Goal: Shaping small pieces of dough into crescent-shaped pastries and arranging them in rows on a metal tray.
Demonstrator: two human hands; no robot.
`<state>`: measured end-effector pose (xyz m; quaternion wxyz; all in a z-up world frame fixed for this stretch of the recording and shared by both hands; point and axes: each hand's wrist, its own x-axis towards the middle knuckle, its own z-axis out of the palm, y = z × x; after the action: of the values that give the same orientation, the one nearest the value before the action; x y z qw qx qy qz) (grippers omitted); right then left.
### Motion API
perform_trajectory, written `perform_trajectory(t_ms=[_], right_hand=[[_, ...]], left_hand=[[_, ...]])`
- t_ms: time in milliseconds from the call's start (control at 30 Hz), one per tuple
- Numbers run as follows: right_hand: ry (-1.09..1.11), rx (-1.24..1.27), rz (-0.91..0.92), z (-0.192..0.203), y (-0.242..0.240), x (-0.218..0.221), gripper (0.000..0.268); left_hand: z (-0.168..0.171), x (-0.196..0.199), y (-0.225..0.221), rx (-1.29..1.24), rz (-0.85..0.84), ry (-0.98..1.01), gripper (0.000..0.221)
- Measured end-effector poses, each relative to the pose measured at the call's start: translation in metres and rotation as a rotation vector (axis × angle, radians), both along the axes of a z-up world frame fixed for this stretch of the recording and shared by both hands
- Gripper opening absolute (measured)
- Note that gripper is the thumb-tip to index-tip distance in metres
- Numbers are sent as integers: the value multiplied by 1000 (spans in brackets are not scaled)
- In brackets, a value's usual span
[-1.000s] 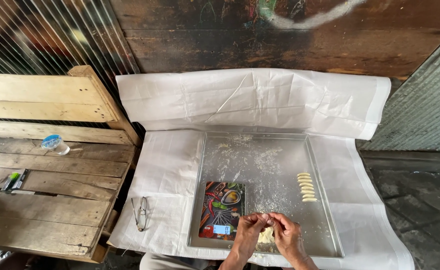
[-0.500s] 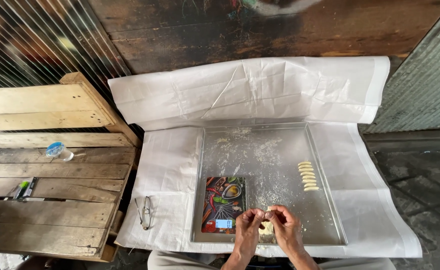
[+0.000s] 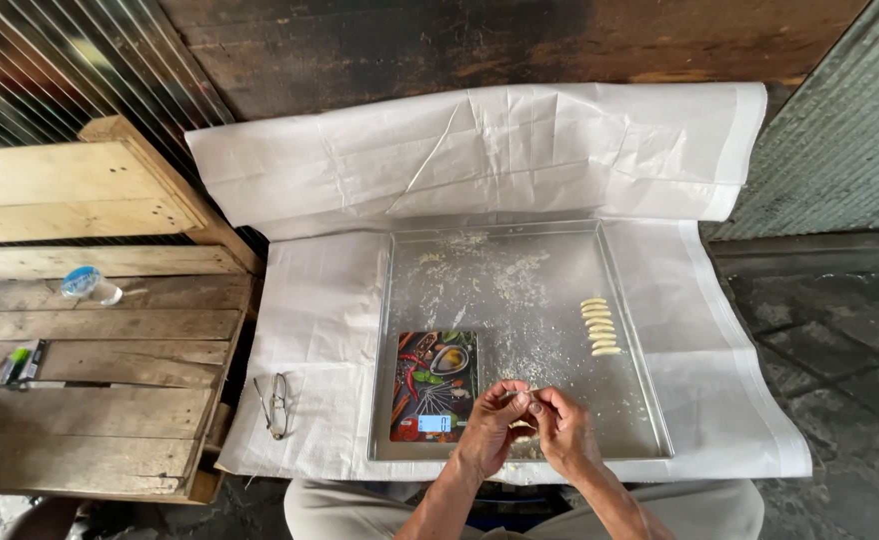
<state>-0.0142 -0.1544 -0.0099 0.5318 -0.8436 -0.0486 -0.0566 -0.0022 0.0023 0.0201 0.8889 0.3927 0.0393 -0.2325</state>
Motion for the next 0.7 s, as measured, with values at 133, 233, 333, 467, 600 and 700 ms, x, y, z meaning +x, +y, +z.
perform_trajectory(t_ms=[133,233,333,467,600,700], right_hand=[[-286,-159,-50,-18,-1,11,17],[-413,-313,15,-3,7,13,12],[-393,-222,-26,24,16,18,15],[-324,40,61,19,15,27,14],[-288,182,183,37,6,44,28],[-350,278,185,52,21,52,15]], left_hand=[[0,-1,2,292,133,-255,18],[2,-3,4,249,220,-256,23],[25,3,7,397,352,-156,27],[23,7,15,252,364,-179,21],[48,18,22,89,295,-167,22],[41,30,17,71,305,-155,19]])
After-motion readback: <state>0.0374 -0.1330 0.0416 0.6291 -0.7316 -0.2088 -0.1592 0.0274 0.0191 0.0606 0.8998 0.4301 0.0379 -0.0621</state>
